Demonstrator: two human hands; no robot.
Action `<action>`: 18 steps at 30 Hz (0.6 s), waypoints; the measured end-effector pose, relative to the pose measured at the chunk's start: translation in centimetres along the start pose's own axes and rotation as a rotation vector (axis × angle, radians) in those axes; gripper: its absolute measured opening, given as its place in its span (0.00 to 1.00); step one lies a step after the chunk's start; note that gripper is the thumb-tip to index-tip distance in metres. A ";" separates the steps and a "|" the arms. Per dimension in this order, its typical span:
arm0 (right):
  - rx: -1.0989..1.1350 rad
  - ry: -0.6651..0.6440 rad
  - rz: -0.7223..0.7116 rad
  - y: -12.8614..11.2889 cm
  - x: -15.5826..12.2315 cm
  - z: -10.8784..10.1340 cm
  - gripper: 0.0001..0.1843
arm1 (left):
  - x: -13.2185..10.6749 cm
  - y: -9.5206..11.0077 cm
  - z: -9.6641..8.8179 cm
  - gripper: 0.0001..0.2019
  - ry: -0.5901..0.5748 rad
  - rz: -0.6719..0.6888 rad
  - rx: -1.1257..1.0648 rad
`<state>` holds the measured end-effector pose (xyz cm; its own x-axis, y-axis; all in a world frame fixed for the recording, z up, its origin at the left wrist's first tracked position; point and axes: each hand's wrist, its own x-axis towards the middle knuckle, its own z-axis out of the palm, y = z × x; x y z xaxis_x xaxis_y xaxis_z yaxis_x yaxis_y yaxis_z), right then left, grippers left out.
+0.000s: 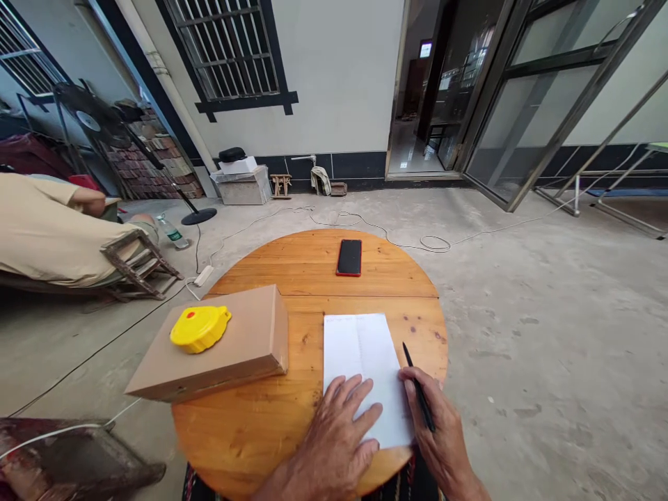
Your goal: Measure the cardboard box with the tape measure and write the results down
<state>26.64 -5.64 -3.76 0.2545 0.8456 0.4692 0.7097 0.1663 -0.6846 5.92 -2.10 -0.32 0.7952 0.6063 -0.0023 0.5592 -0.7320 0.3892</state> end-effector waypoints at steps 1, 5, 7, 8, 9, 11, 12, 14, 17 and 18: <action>0.006 -0.006 -0.007 -0.2 -0.2 0.1 0.12 | -0.2 -0.1 -0.2 0.25 0.001 0.001 -0.003; 0.046 -0.038 -0.032 -1.0 -0.9 0.5 0.11 | -0.6 -0.7 -0.7 0.21 0.053 -0.011 -0.043; 0.060 -0.038 -0.042 -1.3 -0.9 0.4 0.11 | -0.5 -1.0 -0.8 0.20 0.090 -0.014 -0.068; 0.064 -0.028 -0.045 -1.4 -0.8 0.2 0.10 | -0.5 -1.1 -0.8 0.20 0.106 -0.011 -0.079; 0.063 -0.012 -0.045 -1.5 -0.6 -0.1 0.08 | -0.4 -1.2 -0.9 0.20 0.118 -0.008 -0.087; 0.047 0.040 -0.023 -1.5 0.1 -0.7 0.07 | -0.1 -1.4 -1.0 0.20 0.121 -0.001 -0.093; 0.034 0.068 0.003 -1.4 0.5 -1.1 0.08 | 0.0 -1.4 -1.2 0.20 0.113 0.002 -0.090; 0.012 0.102 0.065 -1.2 1.3 -1.9 0.11 | 0.2 -1.5 -1.6 0.21 0.086 0.002 -0.080; 0.048 0.072 0.127 -0.7 2.2 -2.7 0.18 | 0.8 -1.6 -2.6 0.22 0.030 0.014 -0.063; 0.076 0.055 0.133 -0.5 2.5 -2.8 0.19 | 1.0 -1.7 -2.9 0.21 0.012 0.022 -0.060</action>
<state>28.74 -5.03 -0.67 0.3800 0.8341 0.3997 0.6161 0.0941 -0.7821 5.11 0.69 1.69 0.8043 0.5939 0.0180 0.5260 -0.7258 0.4433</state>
